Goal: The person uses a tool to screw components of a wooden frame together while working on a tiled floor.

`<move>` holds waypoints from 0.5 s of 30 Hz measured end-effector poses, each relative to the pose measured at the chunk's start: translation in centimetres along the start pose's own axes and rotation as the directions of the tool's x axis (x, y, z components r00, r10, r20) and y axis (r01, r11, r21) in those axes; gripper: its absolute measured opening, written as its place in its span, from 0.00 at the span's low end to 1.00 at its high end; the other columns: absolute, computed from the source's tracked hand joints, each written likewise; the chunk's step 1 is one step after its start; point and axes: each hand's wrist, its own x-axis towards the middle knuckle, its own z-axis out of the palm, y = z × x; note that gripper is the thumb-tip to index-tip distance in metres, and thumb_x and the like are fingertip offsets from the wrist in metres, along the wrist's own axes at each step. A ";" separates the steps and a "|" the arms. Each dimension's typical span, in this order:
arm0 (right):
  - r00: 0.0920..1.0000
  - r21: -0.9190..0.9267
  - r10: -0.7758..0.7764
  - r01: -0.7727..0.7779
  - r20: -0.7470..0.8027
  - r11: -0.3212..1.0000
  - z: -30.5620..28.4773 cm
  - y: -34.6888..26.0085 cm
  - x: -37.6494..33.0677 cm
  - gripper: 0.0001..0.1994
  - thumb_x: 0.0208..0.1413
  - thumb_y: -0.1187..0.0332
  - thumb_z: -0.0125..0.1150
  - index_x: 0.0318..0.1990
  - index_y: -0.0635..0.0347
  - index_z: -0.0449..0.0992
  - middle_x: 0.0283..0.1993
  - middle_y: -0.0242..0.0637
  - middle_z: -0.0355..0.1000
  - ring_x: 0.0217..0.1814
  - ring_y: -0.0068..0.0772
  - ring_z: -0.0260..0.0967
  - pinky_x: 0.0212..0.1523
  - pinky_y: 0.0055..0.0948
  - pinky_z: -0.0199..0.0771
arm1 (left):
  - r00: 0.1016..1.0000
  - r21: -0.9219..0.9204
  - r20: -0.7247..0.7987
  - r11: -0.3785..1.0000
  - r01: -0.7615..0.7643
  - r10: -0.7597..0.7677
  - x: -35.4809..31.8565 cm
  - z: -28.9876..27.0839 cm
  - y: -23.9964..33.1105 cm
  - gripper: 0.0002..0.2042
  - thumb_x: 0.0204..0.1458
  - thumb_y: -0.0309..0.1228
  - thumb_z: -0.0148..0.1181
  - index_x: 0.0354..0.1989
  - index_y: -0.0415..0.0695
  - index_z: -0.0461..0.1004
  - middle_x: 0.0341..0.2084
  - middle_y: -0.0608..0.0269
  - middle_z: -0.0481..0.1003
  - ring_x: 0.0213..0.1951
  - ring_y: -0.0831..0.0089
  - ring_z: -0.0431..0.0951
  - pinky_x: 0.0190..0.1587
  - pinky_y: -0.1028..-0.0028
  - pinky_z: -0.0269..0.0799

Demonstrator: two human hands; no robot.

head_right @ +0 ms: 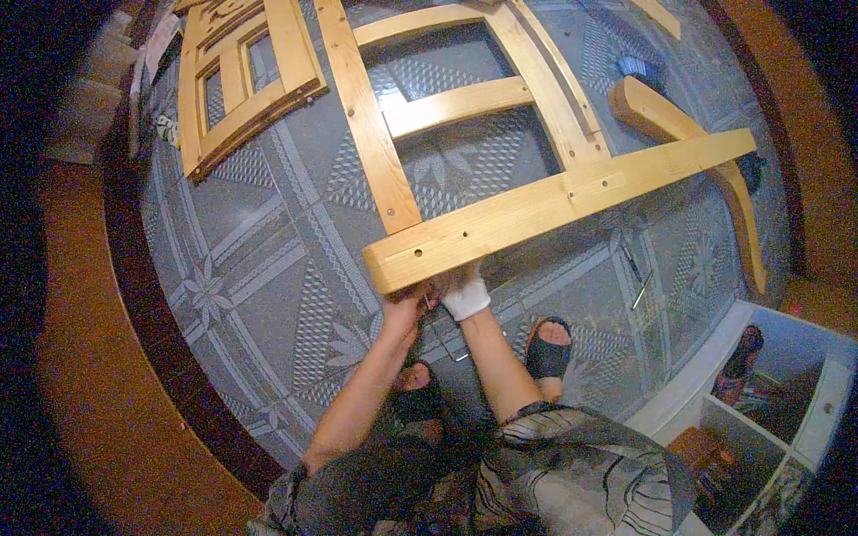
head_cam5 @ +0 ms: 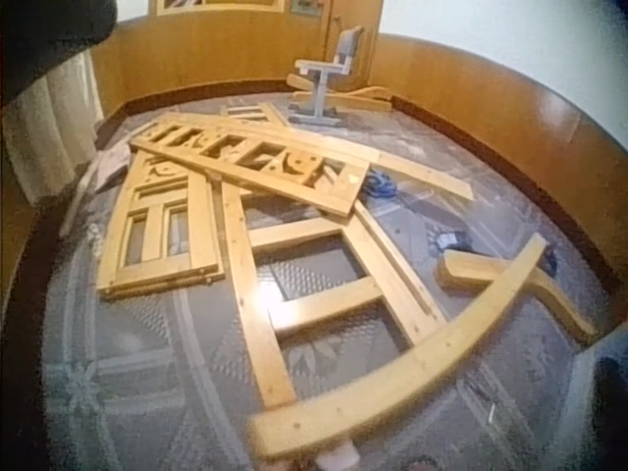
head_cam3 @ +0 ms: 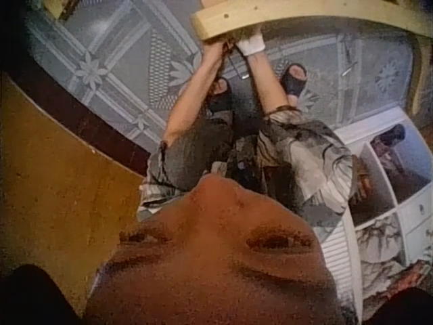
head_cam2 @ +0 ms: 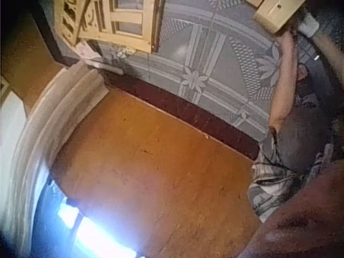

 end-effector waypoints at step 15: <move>0.945 -0.900 -0.234 0.296 0.227 0.319 -1.3 0.4 1.1 0.31 0.43 0.48 0.48 0.54 0.52 0.53 0.55 0.37 0.53 0.56 0.40 0.50 0.55 0.40 0.53 | 0.995 -0.097 -0.063 0.992 -0.080 0.074 -0.3 0.8 -0.3 0.09 0.44 0.24 0.51 0.35 0.39 0.65 0.25 0.62 0.69 0.23 0.72 0.69 0.23 0.76 0.66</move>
